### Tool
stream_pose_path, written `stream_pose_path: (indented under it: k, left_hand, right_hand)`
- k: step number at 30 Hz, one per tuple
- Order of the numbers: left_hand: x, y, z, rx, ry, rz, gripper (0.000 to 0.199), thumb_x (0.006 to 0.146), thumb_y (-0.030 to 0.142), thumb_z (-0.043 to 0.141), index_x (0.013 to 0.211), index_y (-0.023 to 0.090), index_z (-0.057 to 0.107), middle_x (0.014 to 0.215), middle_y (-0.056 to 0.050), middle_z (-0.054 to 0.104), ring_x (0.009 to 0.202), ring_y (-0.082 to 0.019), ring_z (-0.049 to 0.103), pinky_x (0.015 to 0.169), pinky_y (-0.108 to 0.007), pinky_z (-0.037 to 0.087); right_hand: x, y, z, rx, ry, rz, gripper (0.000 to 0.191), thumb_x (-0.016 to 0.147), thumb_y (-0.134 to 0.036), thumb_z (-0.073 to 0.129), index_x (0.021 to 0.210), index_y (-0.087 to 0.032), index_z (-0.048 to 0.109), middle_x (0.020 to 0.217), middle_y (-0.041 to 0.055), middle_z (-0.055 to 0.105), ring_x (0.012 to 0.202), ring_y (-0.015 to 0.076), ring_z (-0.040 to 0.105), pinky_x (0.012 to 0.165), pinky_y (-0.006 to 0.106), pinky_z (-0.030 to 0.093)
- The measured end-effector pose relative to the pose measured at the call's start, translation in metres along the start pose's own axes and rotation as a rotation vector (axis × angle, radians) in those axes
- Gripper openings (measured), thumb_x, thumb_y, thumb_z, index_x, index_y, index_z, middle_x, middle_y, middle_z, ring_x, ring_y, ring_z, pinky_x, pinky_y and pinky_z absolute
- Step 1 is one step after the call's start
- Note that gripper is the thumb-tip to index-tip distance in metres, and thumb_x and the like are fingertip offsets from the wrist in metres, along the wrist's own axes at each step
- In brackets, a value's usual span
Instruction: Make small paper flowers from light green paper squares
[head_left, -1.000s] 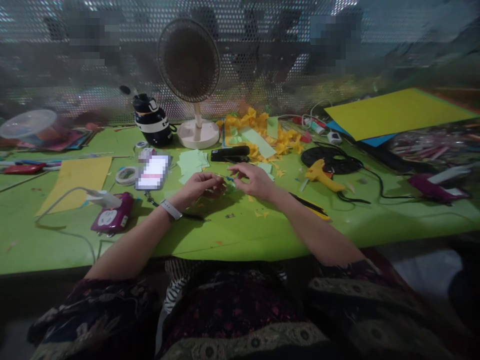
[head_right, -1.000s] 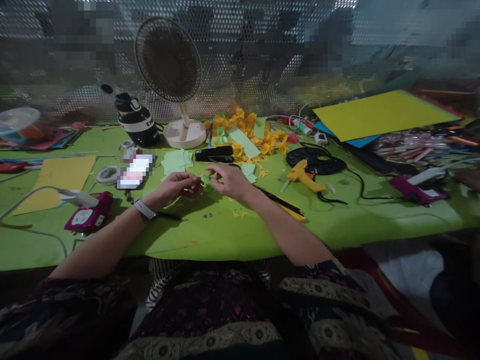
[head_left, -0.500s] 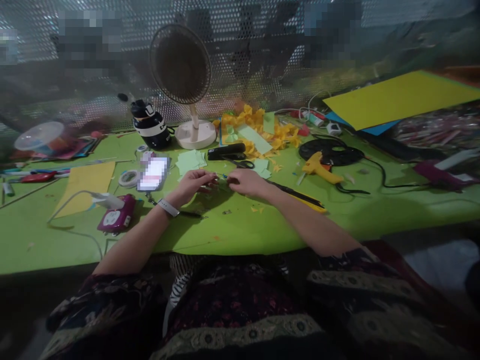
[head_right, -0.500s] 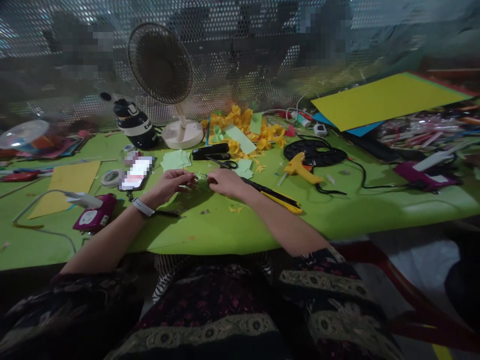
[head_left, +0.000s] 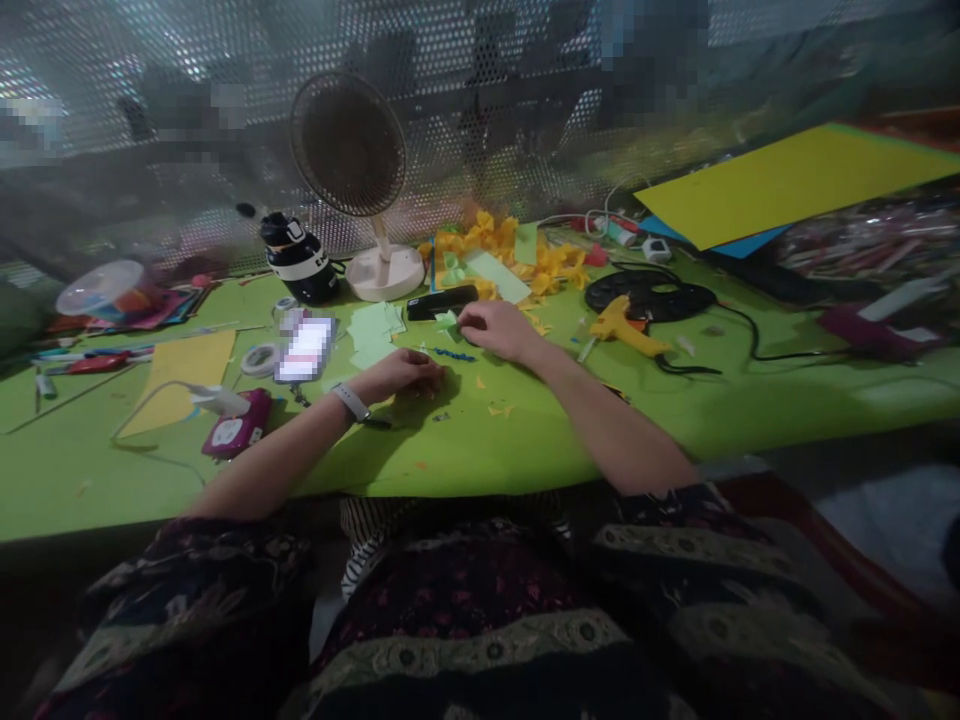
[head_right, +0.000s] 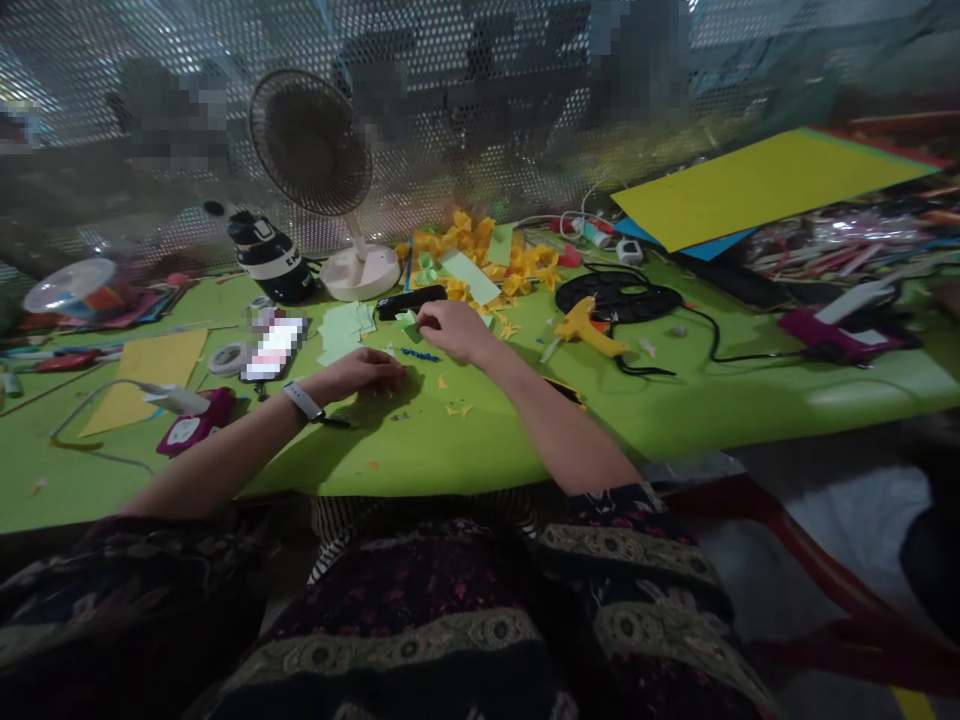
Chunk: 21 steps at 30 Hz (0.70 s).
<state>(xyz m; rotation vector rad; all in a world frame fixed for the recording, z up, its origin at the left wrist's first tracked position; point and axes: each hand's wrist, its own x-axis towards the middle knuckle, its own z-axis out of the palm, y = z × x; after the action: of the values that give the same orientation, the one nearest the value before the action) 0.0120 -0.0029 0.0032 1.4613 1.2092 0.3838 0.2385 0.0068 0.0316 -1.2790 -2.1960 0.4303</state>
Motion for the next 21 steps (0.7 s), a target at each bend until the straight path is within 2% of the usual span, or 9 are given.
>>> stream_pose_path:
  k: [6, 12, 14, 16, 18, 21]
  left_hand:
    - [0.009, 0.001, 0.002, 0.132, 0.038, 0.015, 0.033, 0.07, 0.046, 0.085, 0.064, 0.016, 0.071, 0.068, -0.01, 0.074, 0.053, -0.016, 0.062, 0.049, -0.026, 0.044]
    - [0.006, -0.003, -0.001, 0.088, 0.05, 0.062, 0.033, 0.073, 0.043, 0.084, 0.061, 0.017, 0.07, 0.058, -0.009, 0.067, 0.046, -0.016, 0.057, 0.048, -0.028, 0.041]
    - [0.002, -0.002, -0.002, 0.065, 0.11, 0.057, 0.032, 0.076, 0.041, 0.082, 0.061, 0.016, 0.069, 0.056, -0.008, 0.065, 0.045, -0.016, 0.056, 0.05, -0.03, 0.042]
    - [-0.003, 0.0, -0.003, -0.016, 0.228, 0.084, 0.028, 0.079, 0.039, 0.08, 0.067, 0.016, 0.07, 0.06, -0.007, 0.066, 0.048, -0.016, 0.058, 0.052, -0.03, 0.043]
    - [-0.007, 0.001, -0.004, -0.135, 0.344, 0.163, 0.021, 0.079, 0.035, 0.078, 0.078, 0.016, 0.071, 0.069, -0.007, 0.071, 0.056, -0.016, 0.063, 0.054, -0.028, 0.044]
    - [-0.011, -0.001, -0.002, -0.28, 0.398, 0.315, 0.026, 0.075, 0.029, 0.079, 0.096, 0.017, 0.071, 0.087, -0.006, 0.075, 0.073, -0.015, 0.07, 0.06, -0.024, 0.049]
  right_hand:
    - [0.0, -0.002, -0.002, 0.002, -0.012, -0.03, 0.014, 0.088, -0.017, 0.061, 0.094, -0.013, 0.073, 0.095, 0.0101, 0.074, 0.081, 0.0183, 0.063, 0.076, 0.033, 0.046]
    - [0.001, -0.003, -0.002, 0.008, -0.023, -0.028, 0.014, 0.09, -0.016, 0.06, 0.095, -0.013, 0.073, 0.095, 0.0102, 0.074, 0.081, 0.0179, 0.064, 0.075, 0.034, 0.048]
    - [0.0, -0.005, -0.002, 0.014, -0.033, -0.021, 0.014, 0.09, -0.016, 0.06, 0.095, -0.012, 0.073, 0.095, 0.0106, 0.074, 0.08, 0.0175, 0.065, 0.076, 0.034, 0.049]
    - [0.0, -0.005, -0.003, 0.017, -0.038, -0.016, 0.014, 0.091, -0.017, 0.06, 0.095, -0.012, 0.073, 0.094, 0.0111, 0.074, 0.08, 0.0176, 0.065, 0.077, 0.035, 0.05]
    - [-0.001, -0.006, -0.003, 0.028, -0.038, -0.007, 0.014, 0.09, -0.017, 0.061, 0.095, -0.012, 0.074, 0.093, 0.0107, 0.075, 0.079, 0.0177, 0.066, 0.078, 0.036, 0.05]
    - [-0.002, -0.005, -0.002, 0.085, -0.038, -0.005, 0.013, 0.088, -0.017, 0.063, 0.093, -0.014, 0.074, 0.09, 0.0091, 0.075, 0.078, 0.0175, 0.066, 0.079, 0.036, 0.051]
